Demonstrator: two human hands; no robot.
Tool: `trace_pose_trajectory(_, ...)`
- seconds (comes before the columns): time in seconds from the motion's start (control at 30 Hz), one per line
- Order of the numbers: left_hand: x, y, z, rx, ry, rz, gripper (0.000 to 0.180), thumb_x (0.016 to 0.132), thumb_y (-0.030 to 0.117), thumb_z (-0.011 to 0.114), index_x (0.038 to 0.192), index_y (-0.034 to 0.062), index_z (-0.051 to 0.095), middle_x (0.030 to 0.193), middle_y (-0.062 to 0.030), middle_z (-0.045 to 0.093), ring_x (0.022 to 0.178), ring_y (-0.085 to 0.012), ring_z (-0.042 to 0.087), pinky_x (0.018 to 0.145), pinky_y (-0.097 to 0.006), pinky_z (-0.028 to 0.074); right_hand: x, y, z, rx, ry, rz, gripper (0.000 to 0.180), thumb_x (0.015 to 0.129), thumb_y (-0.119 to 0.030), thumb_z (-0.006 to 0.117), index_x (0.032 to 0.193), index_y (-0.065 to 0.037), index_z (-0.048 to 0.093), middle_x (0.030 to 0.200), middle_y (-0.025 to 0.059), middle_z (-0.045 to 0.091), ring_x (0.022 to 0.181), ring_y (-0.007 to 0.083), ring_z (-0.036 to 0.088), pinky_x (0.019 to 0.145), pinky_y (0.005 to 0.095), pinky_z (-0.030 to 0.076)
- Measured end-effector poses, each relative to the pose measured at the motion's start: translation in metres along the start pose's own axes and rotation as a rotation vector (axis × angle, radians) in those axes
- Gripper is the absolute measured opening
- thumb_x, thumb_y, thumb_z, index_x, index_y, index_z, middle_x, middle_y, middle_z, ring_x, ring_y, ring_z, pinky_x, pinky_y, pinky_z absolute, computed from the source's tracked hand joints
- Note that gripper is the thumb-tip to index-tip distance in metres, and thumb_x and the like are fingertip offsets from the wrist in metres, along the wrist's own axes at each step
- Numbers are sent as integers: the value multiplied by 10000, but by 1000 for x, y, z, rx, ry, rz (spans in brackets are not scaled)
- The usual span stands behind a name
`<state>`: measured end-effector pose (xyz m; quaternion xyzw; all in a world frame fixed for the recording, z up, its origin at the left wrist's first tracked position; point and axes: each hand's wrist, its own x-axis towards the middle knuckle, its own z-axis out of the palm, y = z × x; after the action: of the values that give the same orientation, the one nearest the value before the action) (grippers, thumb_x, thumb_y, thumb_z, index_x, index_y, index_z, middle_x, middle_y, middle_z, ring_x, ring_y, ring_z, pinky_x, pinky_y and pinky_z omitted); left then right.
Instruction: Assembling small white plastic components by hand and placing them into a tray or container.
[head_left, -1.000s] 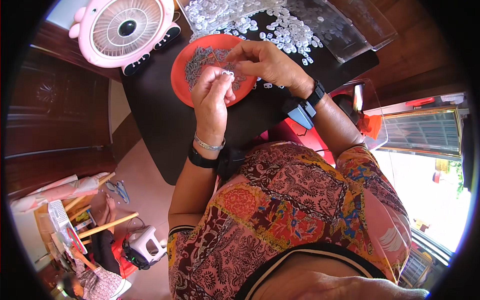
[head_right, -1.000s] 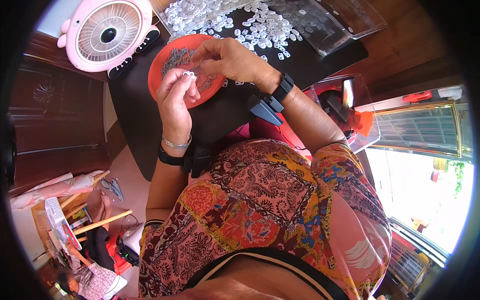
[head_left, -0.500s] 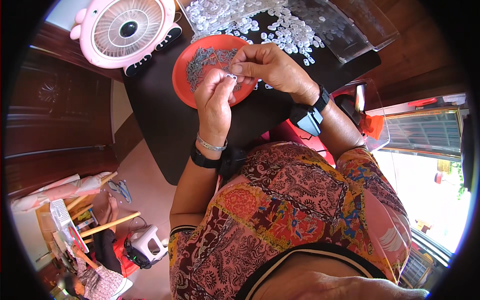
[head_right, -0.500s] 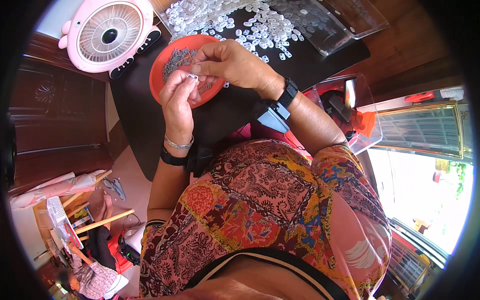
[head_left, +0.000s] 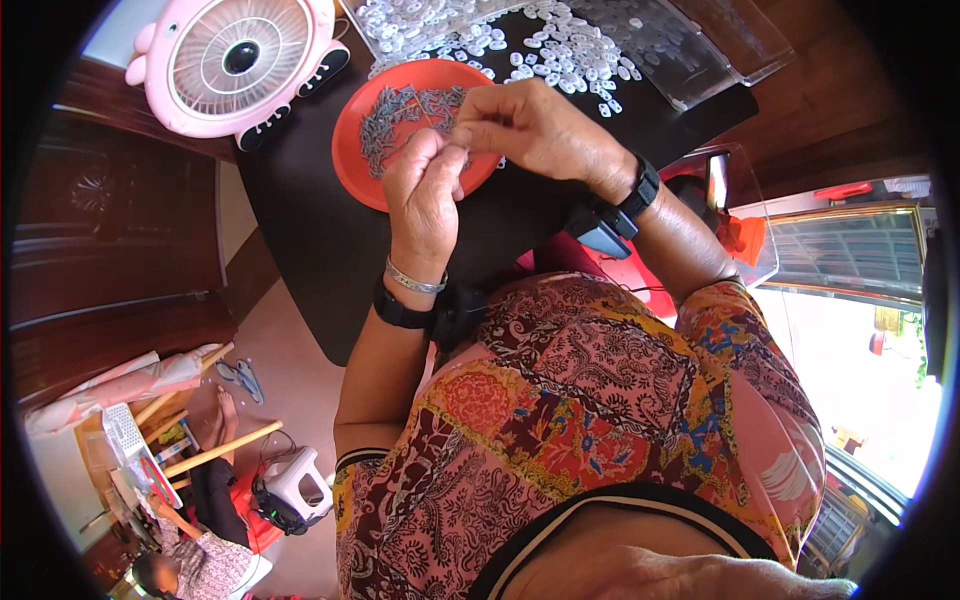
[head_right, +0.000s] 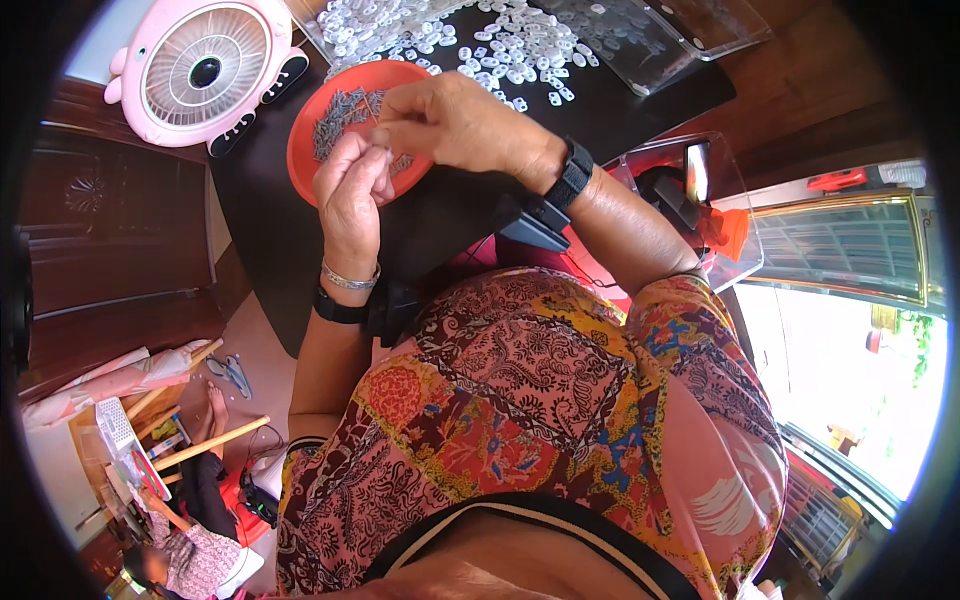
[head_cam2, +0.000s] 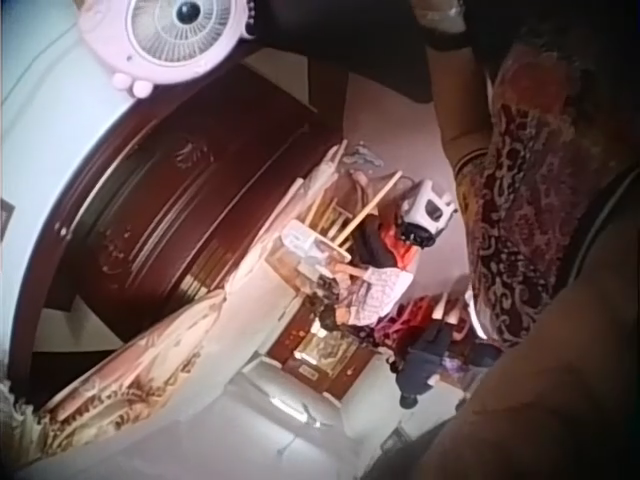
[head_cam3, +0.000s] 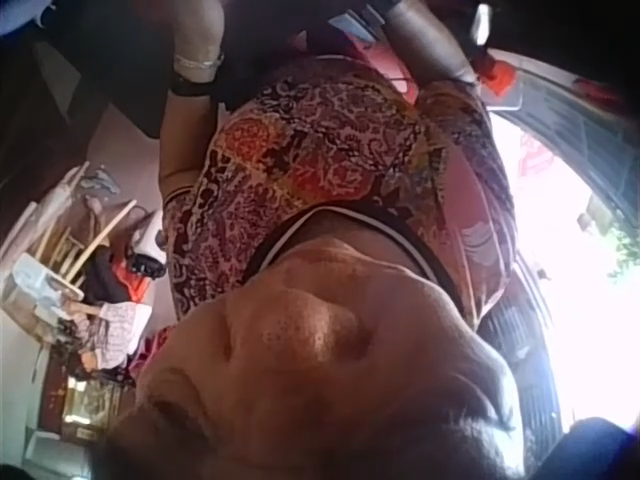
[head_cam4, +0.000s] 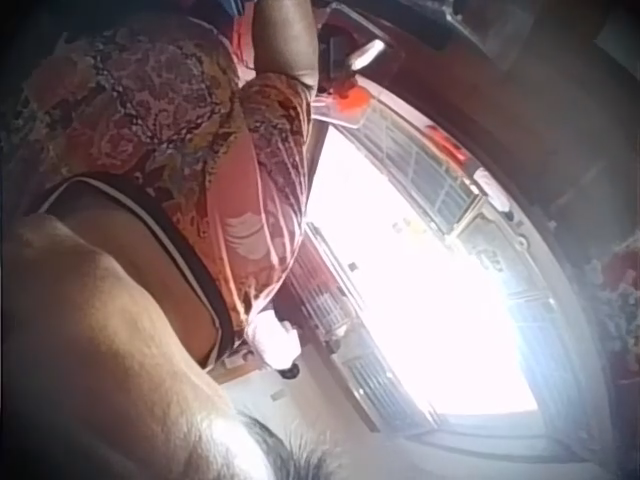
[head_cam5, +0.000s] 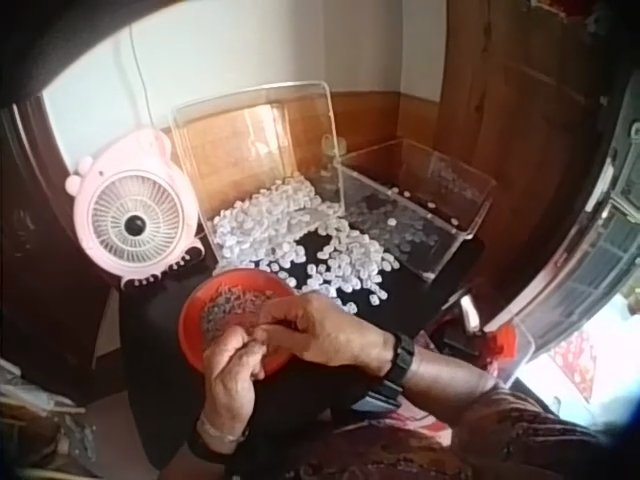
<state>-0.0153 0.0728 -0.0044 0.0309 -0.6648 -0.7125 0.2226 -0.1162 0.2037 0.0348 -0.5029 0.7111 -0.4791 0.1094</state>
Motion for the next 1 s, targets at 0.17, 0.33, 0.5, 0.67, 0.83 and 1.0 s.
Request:
trace_pose_trajectory(0.17, 3, 2, -6, -118, 30, -35, 118, 865, 92, 504, 774, 25, 541, 609, 8, 458, 540, -82, 433, 513, -216, 352, -10, 12, -30, -149, 168, 109, 234, 898, -224, 611, 919, 6, 646, 703, -3, 593, 672, 40, 517, 600, 212, 433)
trace_pose_trajectory(0.33, 3, 5, -5, -209, 29, -34, 118, 855, 87, 529, 753, 26, 529, 599, 12, 465, 517, -52, 409, 480, -198, 341, -32, 44, -40, -497, 256, 53, 160, 824, -218, 621, 857, -70, 671, 727, 84, 650, 638, 241, 629, 612, 335, 491)
trace_pose_trajectory(0.5, 2, 2, -6, -165, 39, -35, 117, 853, 93, 534, 755, 29, 531, 597, 11, 470, 518, -52, 421, 476, -194, 338, -31, 48, -32, -715, 123, 40, 119, 785, -199, 614, 839, -102, 658, 785, 73, 616, 751, 272, 623, 660, 371, 499)
trace_pose_trajectory(0.67, 3, 1, -7, -144, 37, -43, 119, 854, 98, 535, 757, 28, 532, 599, 10, 472, 518, -53, 424, 477, -195, 345, -27, 54, -21, -874, 93, -66, 120, 780, -190, 633, 854, -97, 639, 797, 63, 559, 761, 277, 593, 660, 384, 479)
trace_pose_trajectory(0.83, 3, 2, -6, -126, 35, -49, 121, 855, 97, 534, 757, 26, 530, 600, 8, 473, 520, -54, 429, 479, -199, 353, -27, 55, -20, -842, 87, -55, 108, 780, -182, 635, 838, -91, 639, 783, 61, 564, 754, 280, 593, 654, 390, 483)
trace_pose_trajectory(1.0, 1, 3, -5, -110, 0, -85, 134, 868, 108, 495, 776, 28, 549, 608, 3, 481, 540, -84, 465, 501, -206, 349, -28, 51, -21, -689, 137, -42, 135, 808, -180, 647, 902, -85, 665, 807, 65, 626, 745, 236, 618, 651, 329, 492)
